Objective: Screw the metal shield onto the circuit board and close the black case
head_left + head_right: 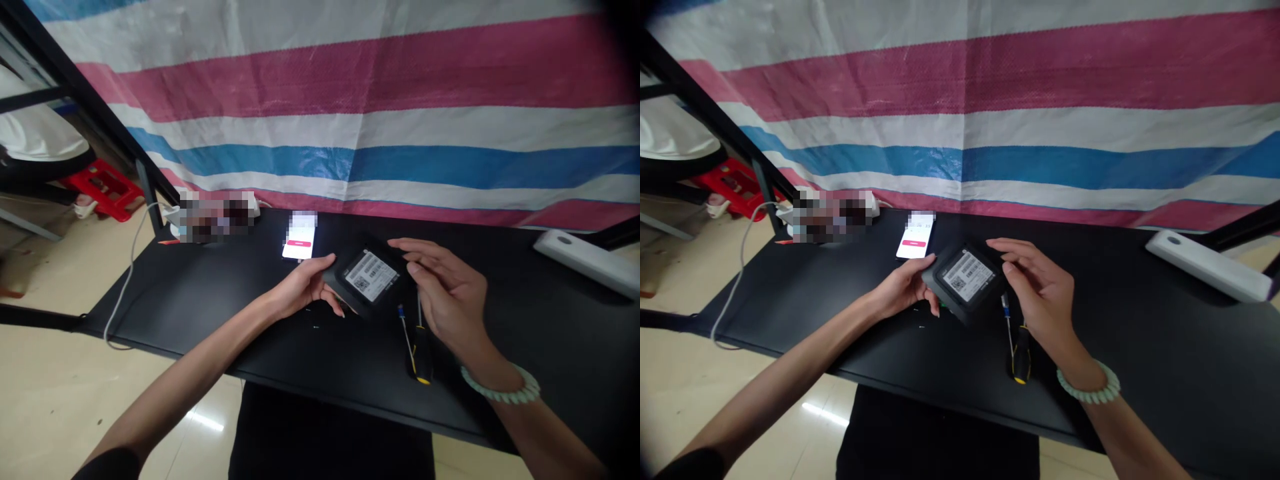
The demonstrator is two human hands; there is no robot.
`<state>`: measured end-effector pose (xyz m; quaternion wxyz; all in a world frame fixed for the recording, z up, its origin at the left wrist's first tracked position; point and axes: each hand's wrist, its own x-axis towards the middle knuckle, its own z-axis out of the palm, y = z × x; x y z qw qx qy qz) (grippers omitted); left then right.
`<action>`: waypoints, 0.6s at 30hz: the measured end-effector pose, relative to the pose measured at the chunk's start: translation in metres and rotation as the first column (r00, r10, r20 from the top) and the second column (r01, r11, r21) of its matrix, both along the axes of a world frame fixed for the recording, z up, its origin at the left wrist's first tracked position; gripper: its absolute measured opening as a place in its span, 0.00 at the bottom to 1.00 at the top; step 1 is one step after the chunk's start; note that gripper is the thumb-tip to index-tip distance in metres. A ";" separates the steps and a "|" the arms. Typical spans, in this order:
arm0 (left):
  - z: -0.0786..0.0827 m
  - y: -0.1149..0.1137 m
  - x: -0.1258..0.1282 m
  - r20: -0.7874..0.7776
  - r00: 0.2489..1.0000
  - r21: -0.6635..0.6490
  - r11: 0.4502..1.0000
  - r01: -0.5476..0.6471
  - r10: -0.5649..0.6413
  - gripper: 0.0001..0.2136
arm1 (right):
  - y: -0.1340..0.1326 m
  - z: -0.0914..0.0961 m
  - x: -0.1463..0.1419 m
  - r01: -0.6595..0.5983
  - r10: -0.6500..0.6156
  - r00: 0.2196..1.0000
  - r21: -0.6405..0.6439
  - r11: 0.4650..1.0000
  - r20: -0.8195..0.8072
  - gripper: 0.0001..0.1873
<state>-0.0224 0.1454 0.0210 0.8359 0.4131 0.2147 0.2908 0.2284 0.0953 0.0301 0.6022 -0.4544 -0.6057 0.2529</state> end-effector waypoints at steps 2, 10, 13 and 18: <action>0.001 -0.001 -0.001 0.034 0.999 -0.016 0.999 0.037 -0.037 0.20 | 0.000 -0.001 0.000 0.015 -0.015 1.000 -0.021 1.000 -0.005 0.11; -0.005 -0.003 0.000 0.112 0.984 -0.172 0.973 0.154 -0.136 0.20 | -0.001 -0.001 -0.003 -0.070 0.063 0.996 -0.107 0.992 -0.066 0.16; -0.006 -0.003 -0.002 0.099 0.980 -0.276 0.941 0.195 -0.174 0.25 | -0.001 -0.001 -0.002 -0.132 0.124 0.990 -0.152 0.980 -0.061 0.18; -0.008 -0.005 -0.001 0.095 0.994 -0.364 0.927 0.093 -0.063 0.27 | -0.004 -0.002 -0.003 -0.190 0.179 0.981 -0.191 0.963 -0.075 0.20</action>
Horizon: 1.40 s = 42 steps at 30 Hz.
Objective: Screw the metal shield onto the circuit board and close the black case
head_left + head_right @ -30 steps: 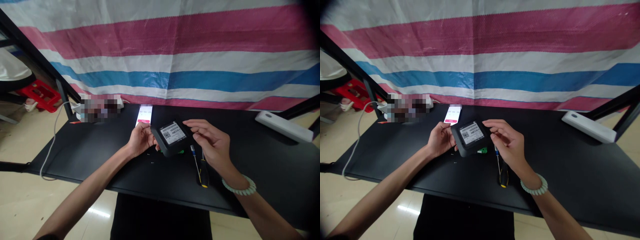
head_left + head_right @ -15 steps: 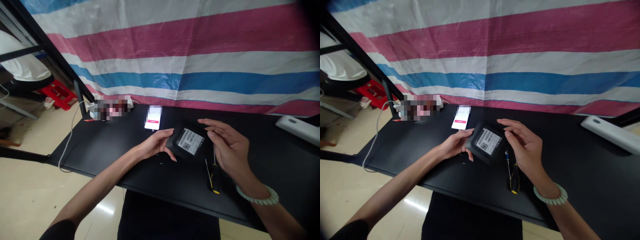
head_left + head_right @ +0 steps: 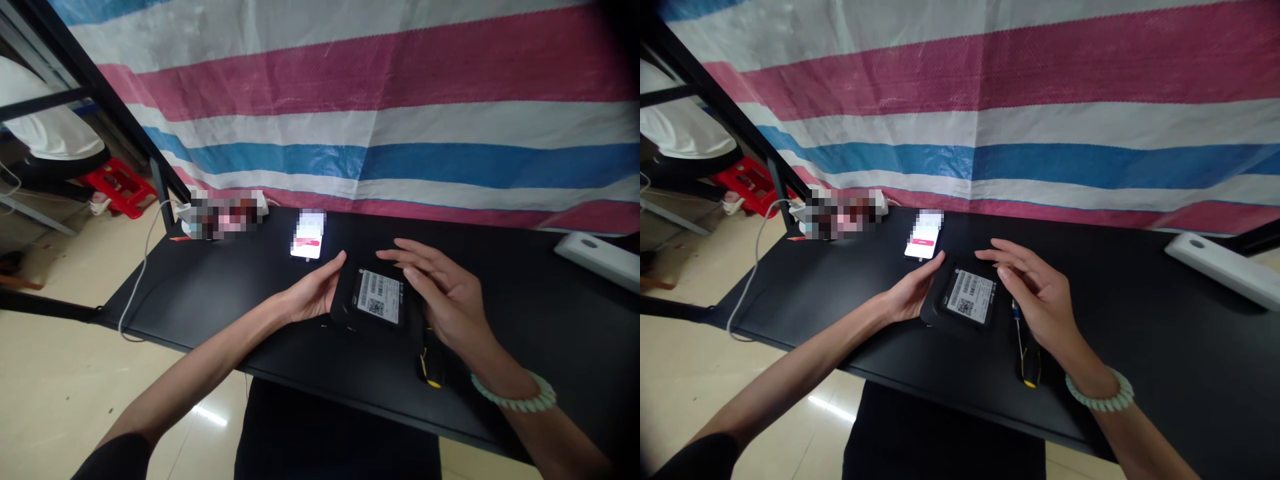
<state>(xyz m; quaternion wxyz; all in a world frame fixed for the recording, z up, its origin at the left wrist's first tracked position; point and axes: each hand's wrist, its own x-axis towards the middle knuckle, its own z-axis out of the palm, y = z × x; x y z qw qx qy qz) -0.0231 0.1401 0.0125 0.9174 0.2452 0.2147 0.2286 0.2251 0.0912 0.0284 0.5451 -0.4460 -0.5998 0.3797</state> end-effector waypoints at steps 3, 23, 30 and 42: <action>-0.004 -0.002 0.002 -0.018 0.999 -0.006 0.999 -0.037 0.037 0.28 | -0.001 -0.003 0.000 0.005 -0.005 1.000 0.002 1.000 0.009 0.20; 0.016 -0.017 0.012 0.121 0.992 0.289 0.956 -0.052 0.018 0.21 | 0.002 -0.001 -0.002 0.222 -0.217 0.974 0.065 0.973 -0.069 0.15; 0.022 -0.019 0.014 0.049 0.991 0.329 0.935 -0.135 0.126 0.17 | 0.006 -0.002 -0.003 0.284 -0.273 0.956 0.098 0.954 -0.112 0.12; 0.009 -0.009 0.010 -0.090 0.853 0.535 0.748 -0.394 0.514 0.15 | 0.005 0.000 0.001 0.165 -0.150 0.963 0.051 0.985 -0.226 0.13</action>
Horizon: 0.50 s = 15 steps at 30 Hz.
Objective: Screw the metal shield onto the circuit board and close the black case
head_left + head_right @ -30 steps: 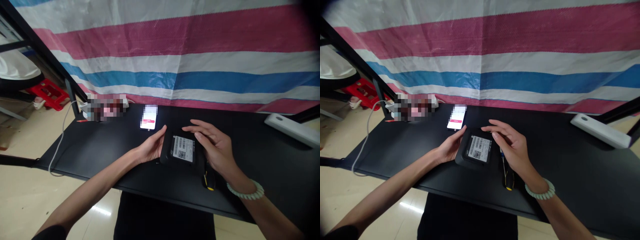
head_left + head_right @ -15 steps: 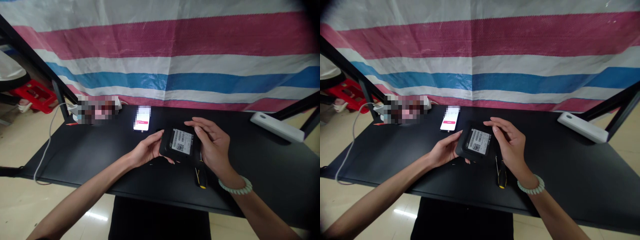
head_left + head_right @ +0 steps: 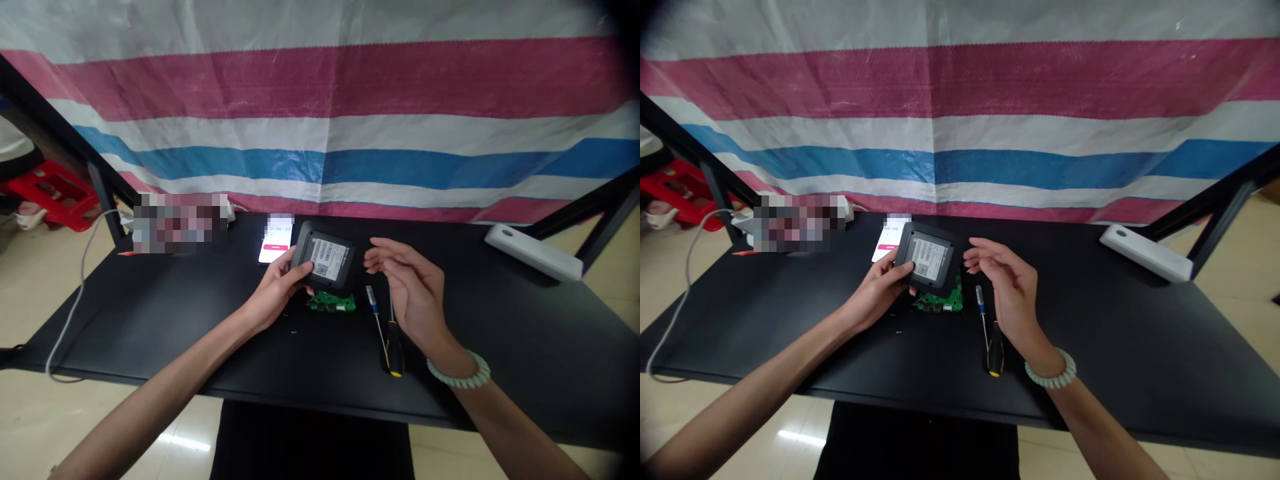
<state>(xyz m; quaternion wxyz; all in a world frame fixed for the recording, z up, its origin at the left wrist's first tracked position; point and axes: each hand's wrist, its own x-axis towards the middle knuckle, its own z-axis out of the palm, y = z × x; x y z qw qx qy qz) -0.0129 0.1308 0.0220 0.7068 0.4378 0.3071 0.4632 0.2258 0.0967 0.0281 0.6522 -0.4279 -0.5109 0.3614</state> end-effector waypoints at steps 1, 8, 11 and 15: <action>0.001 0.000 0.000 -0.012 1.000 0.011 1.000 0.006 -0.006 0.15 | -0.001 0.000 0.000 0.000 0.000 1.000 0.003 1.000 0.018 0.14; 0.003 -0.006 0.002 -0.092 0.995 0.021 0.999 0.039 -0.037 0.16 | -0.007 0.006 -0.001 0.088 -0.087 0.961 0.009 0.996 0.261 0.12; 0.002 -0.004 0.004 -0.079 0.997 -0.004 1.000 -0.021 0.021 0.19 | -0.010 0.009 -0.004 0.097 -0.096 0.960 0.009 0.995 0.264 0.11; 0.000 -0.001 0.004 -0.024 0.989 -0.057 0.987 -0.147 0.146 0.25 | -0.011 0.008 -0.004 0.021 -0.017 0.970 -0.012 1.000 0.244 0.08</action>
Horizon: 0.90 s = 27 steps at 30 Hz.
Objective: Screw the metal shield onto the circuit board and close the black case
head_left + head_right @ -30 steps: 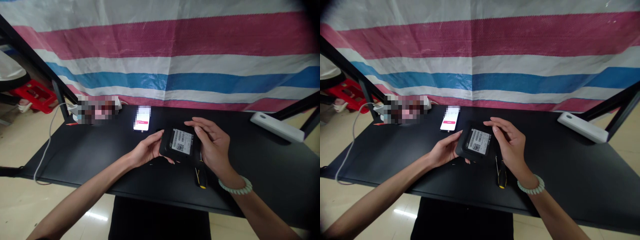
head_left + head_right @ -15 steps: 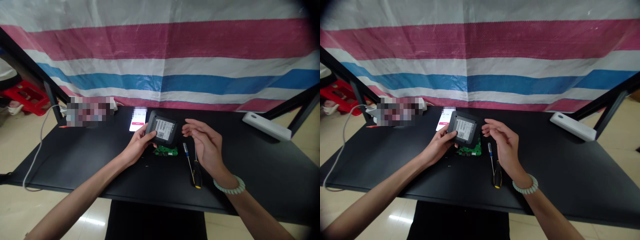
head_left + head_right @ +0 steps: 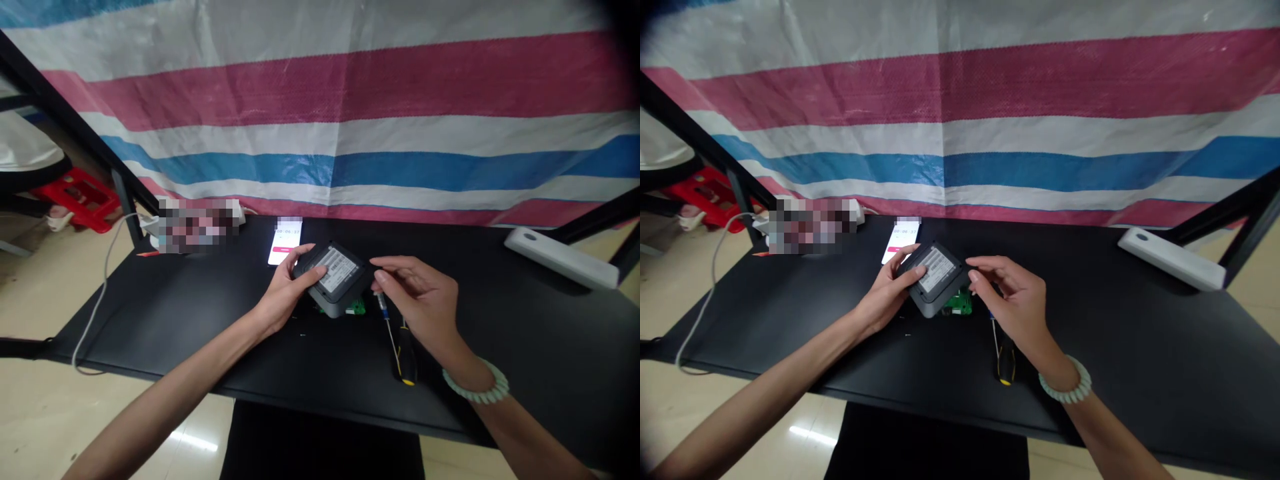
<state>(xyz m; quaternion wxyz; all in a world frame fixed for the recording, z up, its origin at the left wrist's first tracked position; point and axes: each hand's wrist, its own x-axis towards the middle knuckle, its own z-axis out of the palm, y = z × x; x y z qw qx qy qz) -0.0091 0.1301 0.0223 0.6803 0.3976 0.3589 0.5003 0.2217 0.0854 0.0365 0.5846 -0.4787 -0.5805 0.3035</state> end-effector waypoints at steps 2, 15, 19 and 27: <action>0.000 0.001 -0.002 -0.014 0.999 0.014 0.999 0.036 -0.036 0.20 | 0.001 -0.002 0.004 -0.049 0.049 0.999 -0.004 0.999 -0.010 0.06; 0.022 -0.009 -0.009 -0.231 0.884 0.102 0.893 0.438 -0.407 0.34 | 0.001 0.011 0.000 -0.480 0.514 0.847 -0.223 0.849 0.135 0.21; 0.012 -0.003 -0.007 -0.100 0.962 -0.033 0.967 0.253 -0.255 0.35 | 0.003 0.002 -0.004 -0.260 0.278 0.959 -0.205 0.943 0.061 0.22; -0.001 0.007 -0.006 -0.134 0.990 0.054 0.998 -0.035 0.042 0.24 | 0.006 -0.010 0.003 -0.261 0.293 0.919 -0.149 0.954 0.264 0.37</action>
